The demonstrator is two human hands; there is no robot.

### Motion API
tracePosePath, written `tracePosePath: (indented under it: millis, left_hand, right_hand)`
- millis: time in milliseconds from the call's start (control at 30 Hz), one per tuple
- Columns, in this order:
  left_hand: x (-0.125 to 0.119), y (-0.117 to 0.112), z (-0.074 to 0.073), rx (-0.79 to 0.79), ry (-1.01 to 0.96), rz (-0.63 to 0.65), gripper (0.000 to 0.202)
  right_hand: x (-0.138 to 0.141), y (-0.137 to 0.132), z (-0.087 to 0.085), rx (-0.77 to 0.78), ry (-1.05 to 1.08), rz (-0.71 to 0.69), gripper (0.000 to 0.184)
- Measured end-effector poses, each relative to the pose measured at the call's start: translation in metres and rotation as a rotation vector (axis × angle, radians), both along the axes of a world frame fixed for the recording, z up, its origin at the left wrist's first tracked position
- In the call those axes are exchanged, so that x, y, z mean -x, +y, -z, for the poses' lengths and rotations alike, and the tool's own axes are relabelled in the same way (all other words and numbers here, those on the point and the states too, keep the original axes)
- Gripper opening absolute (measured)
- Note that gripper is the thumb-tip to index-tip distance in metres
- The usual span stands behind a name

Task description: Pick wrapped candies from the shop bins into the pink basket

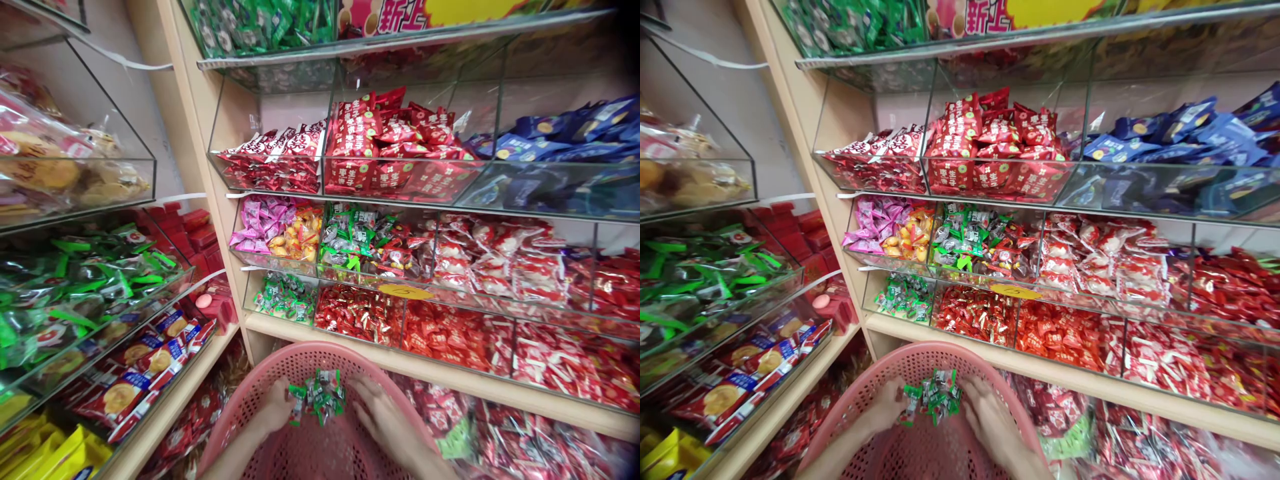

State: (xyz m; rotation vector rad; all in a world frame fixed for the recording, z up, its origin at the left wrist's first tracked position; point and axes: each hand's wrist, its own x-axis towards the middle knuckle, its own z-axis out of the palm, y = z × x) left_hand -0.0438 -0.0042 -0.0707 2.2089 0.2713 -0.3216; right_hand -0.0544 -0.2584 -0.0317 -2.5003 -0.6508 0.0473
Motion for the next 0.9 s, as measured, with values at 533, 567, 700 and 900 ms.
tracePosePath:
  millis: [533, 567, 700, 900]
  left_hand:
    - [0.009, -0.007, 0.006, -0.502, 0.103, 0.122, 0.022]
    - [0.011, -0.009, 0.003, -0.536, 0.1, 0.137, 0.024]
    - [0.012, -0.015, -0.017, -0.632, 0.025, 0.196, 0.029]
    - [-0.014, -0.006, -0.064, -0.758, -0.389, 0.208, 0.04]
  right_hand:
    - [-0.023, 0.043, 0.004, 0.242, 0.097, -0.004, 0.053]
    - [-0.023, 0.043, 0.002, 0.236, 0.085, -0.002, 0.054]
    - [-0.021, 0.041, -0.023, 0.153, -0.052, -0.024, 0.046]
    - [-0.033, 0.038, -0.114, -0.094, -0.377, -0.045, 0.028]
